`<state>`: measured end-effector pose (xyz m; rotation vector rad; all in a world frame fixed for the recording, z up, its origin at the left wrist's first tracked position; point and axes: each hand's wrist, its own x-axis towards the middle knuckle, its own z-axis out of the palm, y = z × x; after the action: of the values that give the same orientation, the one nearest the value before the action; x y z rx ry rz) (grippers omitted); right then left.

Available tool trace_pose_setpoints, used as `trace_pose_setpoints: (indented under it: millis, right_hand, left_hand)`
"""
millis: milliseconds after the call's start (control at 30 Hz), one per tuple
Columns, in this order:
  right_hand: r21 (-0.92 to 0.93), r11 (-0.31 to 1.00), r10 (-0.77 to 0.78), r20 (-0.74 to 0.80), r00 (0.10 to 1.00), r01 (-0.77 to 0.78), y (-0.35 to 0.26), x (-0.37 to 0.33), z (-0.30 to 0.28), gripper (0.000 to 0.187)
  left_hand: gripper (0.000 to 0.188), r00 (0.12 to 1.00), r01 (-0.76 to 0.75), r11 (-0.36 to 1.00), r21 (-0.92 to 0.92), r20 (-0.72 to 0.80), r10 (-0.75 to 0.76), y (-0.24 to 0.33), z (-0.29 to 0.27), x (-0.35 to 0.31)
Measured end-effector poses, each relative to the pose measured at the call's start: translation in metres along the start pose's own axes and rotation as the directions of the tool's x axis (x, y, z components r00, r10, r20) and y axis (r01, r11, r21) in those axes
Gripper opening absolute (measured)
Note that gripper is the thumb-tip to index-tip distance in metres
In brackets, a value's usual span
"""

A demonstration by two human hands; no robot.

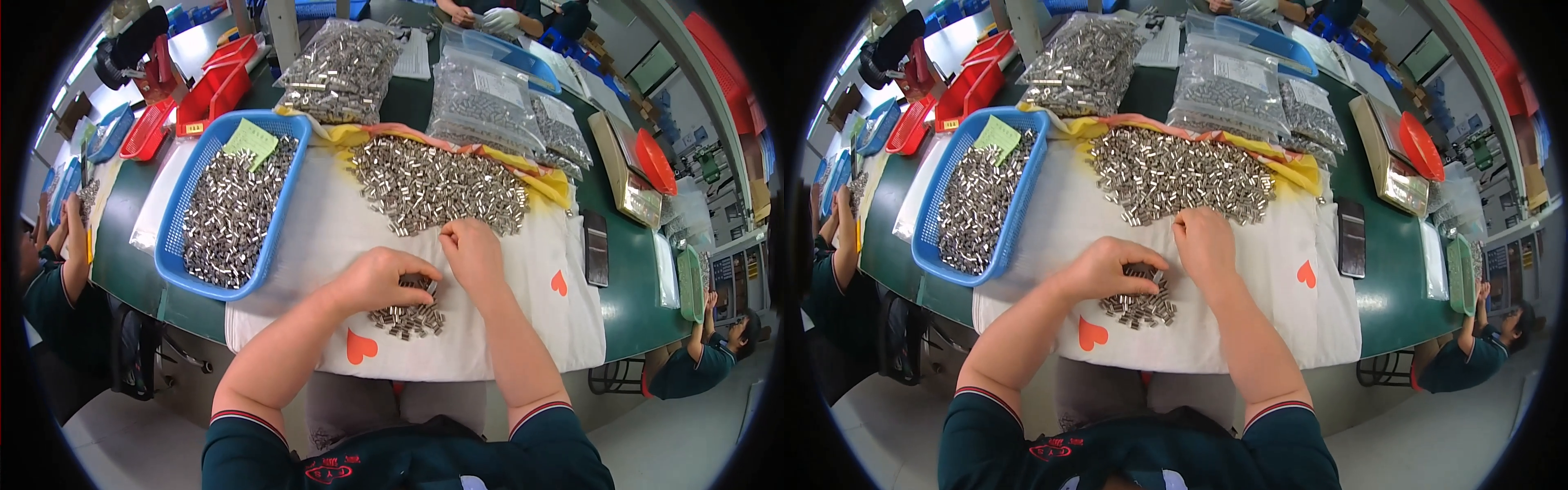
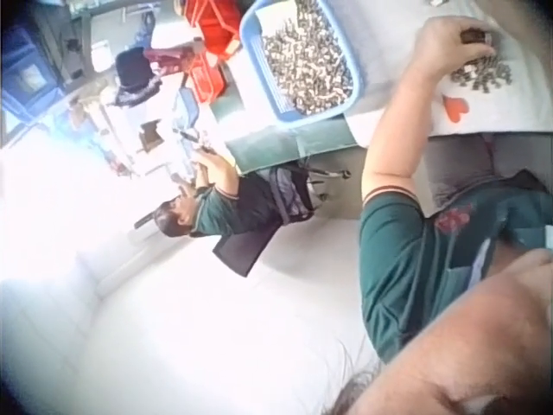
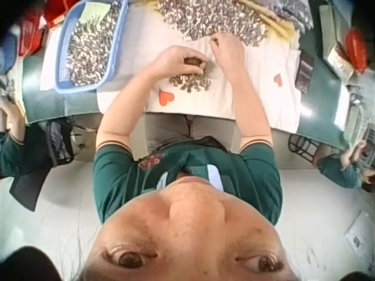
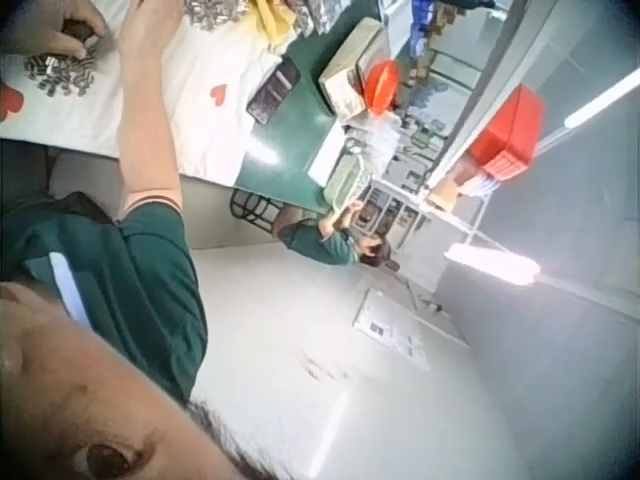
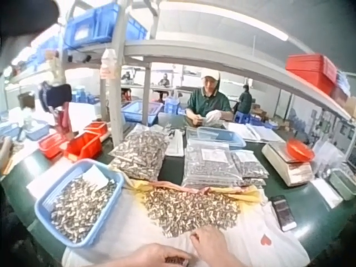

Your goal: Assembling small metal hardware components by hand at a workstation.

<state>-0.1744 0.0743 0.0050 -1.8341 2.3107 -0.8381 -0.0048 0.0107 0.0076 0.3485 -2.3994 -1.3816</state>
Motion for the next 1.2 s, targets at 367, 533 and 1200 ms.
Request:
trace_pose_setpoints:
  millis: [367, 533, 1200]
  right_hand:
    - [0.420, 0.883, 0.159, 0.158, 0.975, -0.212, -0.008, -0.005, -0.013, 0.007]
    - [0.692, 0.693, 0.087, 0.198, 0.976, -0.202, -0.008, -0.008, -0.017, 0.008]
    - [0.705, 0.701, -0.041, 0.192, 0.981, -0.109, -0.014, -0.014, -0.016, 0.008]
  left_hand:
    - [0.033, 0.973, 0.215, 0.914, -0.344, -0.009, -0.232, -0.008, -0.003, -0.001]
    - [0.030, 0.937, 0.201, 0.712, -0.673, -0.079, -0.339, -0.012, -0.006, 0.002]
    - [0.032, 0.943, 0.202, 0.629, -0.751, -0.024, -0.331, -0.012, -0.008, 0.002]
